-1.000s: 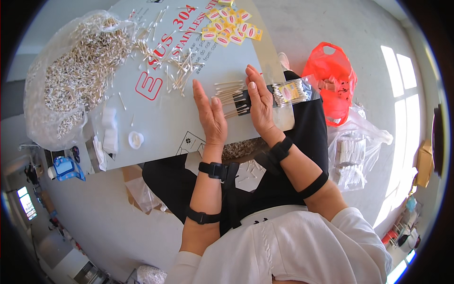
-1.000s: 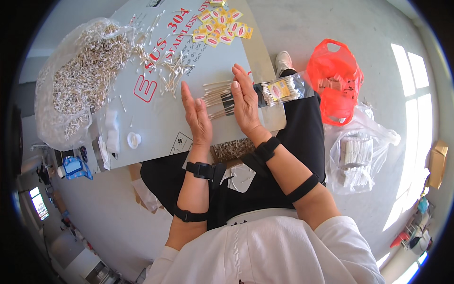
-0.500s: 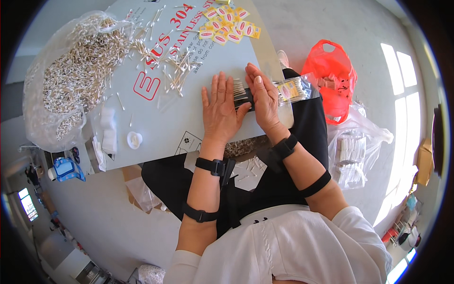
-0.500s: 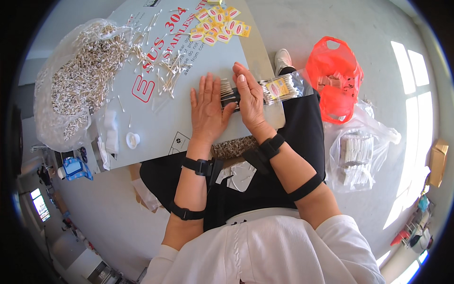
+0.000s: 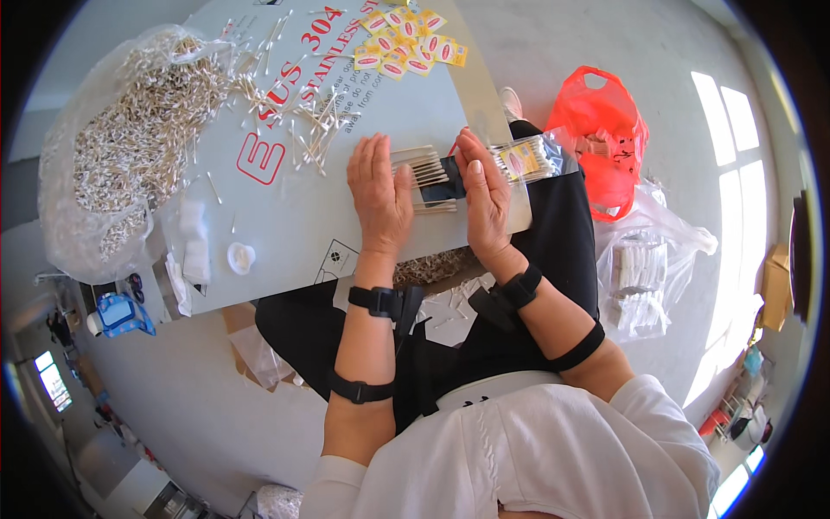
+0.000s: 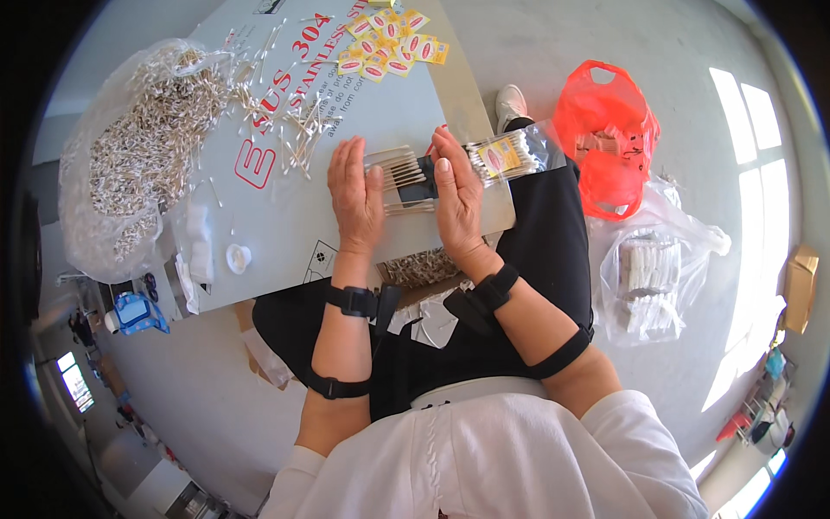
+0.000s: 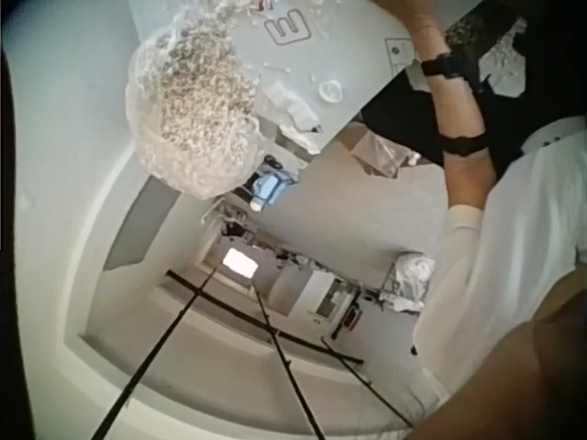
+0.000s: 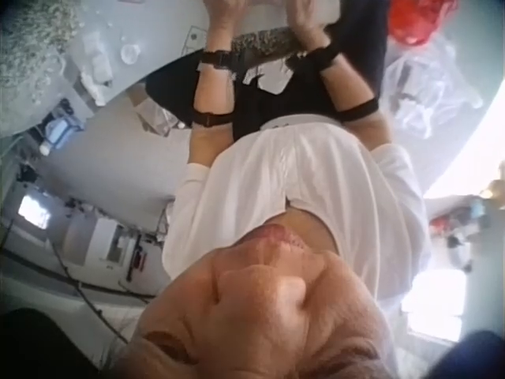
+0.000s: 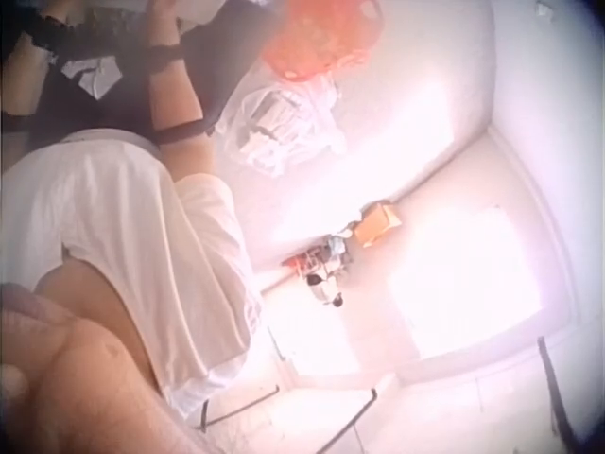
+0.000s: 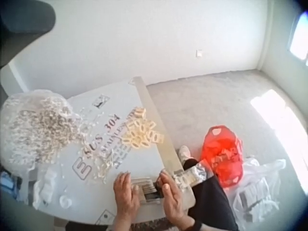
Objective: Packing cotton swabs into plastic packaging and applying labels.
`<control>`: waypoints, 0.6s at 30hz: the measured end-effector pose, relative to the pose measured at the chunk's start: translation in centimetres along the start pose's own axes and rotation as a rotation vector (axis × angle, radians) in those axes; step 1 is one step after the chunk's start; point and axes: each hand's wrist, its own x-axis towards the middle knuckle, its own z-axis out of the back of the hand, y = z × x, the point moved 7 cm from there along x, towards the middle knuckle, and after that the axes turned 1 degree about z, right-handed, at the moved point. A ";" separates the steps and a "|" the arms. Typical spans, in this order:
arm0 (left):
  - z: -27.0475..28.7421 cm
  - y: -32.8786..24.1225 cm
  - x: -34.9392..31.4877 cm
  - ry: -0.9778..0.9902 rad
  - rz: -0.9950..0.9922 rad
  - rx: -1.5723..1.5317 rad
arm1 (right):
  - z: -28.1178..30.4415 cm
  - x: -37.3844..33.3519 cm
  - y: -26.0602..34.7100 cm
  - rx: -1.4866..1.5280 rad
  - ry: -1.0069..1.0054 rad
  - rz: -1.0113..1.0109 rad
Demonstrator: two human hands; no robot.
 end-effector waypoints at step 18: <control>6.1 7.1 1.4 -0.198 0.431 0.543 | -0.3 0.7 -0.6 -0.095 0.052 -0.010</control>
